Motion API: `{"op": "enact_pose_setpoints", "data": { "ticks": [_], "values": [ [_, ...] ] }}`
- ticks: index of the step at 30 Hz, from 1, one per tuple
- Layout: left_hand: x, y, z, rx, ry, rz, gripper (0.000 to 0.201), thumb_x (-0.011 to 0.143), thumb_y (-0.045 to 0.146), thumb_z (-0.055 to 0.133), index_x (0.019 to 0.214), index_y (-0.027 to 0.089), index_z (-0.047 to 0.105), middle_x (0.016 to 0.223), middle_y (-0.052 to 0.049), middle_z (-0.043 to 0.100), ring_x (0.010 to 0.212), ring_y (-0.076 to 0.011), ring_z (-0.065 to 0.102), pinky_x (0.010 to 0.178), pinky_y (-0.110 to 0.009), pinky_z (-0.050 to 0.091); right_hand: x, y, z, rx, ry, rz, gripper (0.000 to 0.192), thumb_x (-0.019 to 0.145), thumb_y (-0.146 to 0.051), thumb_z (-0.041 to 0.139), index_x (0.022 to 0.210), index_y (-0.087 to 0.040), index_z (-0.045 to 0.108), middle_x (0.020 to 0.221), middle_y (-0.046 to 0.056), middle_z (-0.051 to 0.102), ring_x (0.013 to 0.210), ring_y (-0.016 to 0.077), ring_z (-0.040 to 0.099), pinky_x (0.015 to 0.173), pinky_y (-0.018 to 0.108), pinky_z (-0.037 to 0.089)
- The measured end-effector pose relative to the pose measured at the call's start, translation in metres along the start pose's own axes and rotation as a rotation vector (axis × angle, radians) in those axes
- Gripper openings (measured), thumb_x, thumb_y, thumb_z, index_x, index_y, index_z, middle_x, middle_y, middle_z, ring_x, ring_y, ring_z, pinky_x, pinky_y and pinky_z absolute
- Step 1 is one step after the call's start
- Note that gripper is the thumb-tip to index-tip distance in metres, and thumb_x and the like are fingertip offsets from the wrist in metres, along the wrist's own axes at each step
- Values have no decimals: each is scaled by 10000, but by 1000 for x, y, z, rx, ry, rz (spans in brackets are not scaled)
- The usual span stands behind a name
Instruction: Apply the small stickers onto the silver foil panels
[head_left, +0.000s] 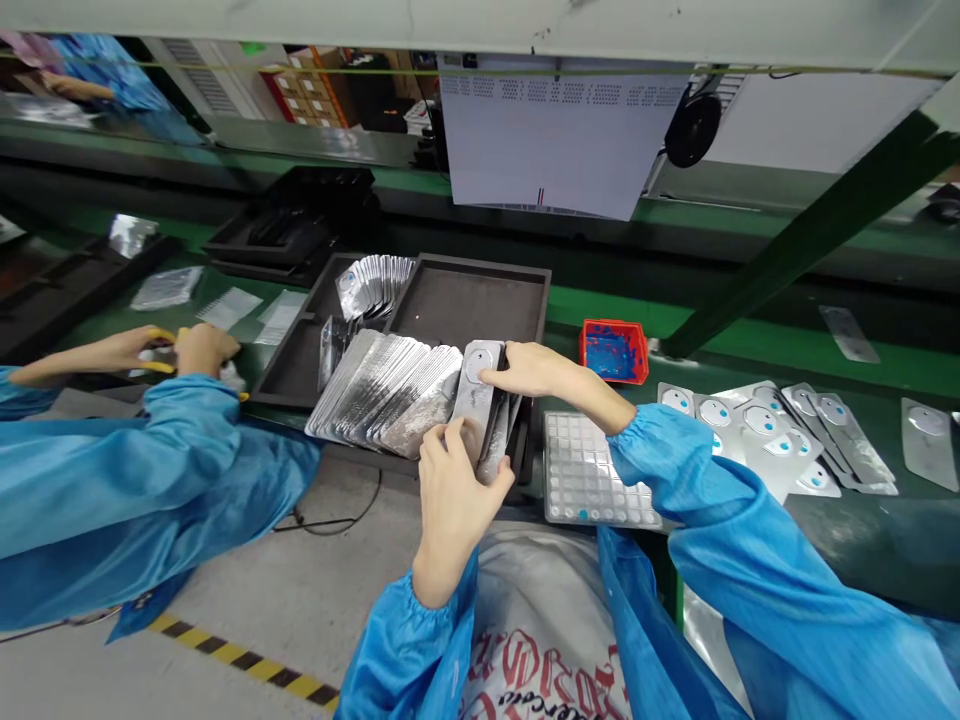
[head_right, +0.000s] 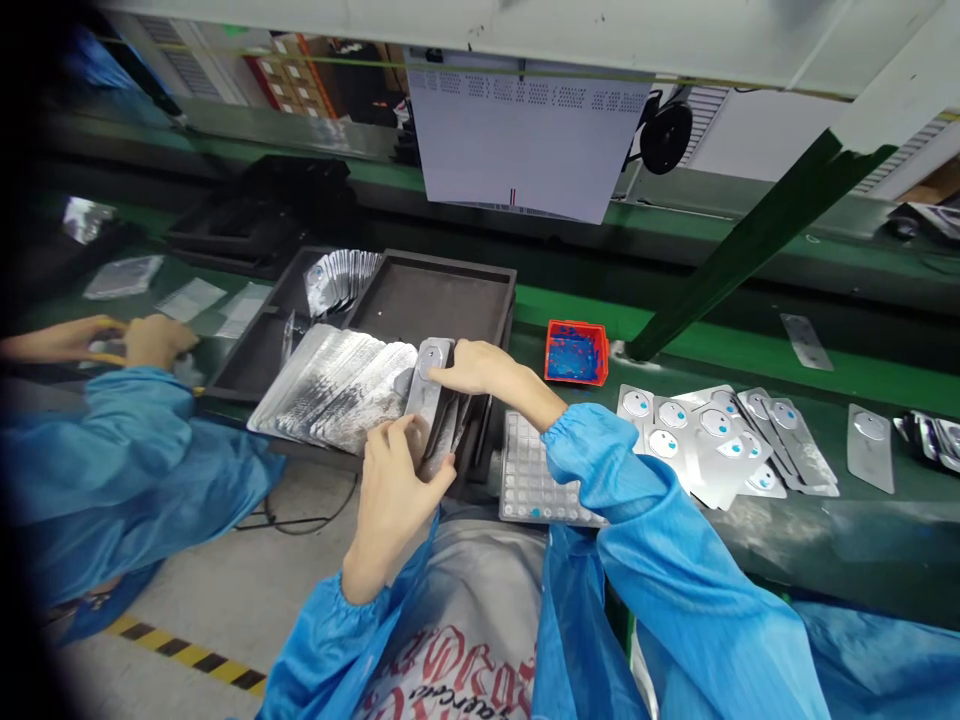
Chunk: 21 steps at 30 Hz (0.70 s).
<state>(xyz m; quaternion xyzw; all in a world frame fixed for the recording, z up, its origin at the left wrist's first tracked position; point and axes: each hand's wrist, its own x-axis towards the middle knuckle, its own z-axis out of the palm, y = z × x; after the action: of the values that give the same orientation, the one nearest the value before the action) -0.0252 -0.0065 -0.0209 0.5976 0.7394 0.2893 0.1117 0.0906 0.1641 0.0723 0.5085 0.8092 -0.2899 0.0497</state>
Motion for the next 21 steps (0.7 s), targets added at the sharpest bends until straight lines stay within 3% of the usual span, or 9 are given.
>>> {"op": "enact_pose_setpoints", "data": {
  "ticks": [5,11,16,21],
  "values": [
    [2,2,1,34,23,5,530,865,274,727,1339,126,542,1237,-172,564,1188,-418,621,990,-620,587,12,1,-5,-30,-55,28,442,1014,-534,634,1000,-126,805,1019,166,828,907,312,789,688,315,511],
    [1,-3,2,-10,64,44,514,885,268,717,1347,160,521,1234,-151,557,1198,-404,624,1022,-631,581,9,-2,0,23,13,9,404,996,-524,650,1129,-162,770,1184,170,815,1036,327,777,822,341,550],
    [1,-5,3,-52,102,43,502,910,272,699,1363,181,502,1260,-146,534,1255,-400,616,1050,-619,574,8,3,12,312,134,4,486,903,-391,778,1275,-104,650,1216,188,780,1001,298,747,813,340,551],
    [-1,2,7,11,86,28,557,873,258,744,1368,157,510,1295,-172,553,1248,-418,624,1056,-639,562,11,20,20,515,173,-57,309,815,-219,793,1083,-139,663,1079,80,781,937,200,718,793,274,532]
  ]
}}
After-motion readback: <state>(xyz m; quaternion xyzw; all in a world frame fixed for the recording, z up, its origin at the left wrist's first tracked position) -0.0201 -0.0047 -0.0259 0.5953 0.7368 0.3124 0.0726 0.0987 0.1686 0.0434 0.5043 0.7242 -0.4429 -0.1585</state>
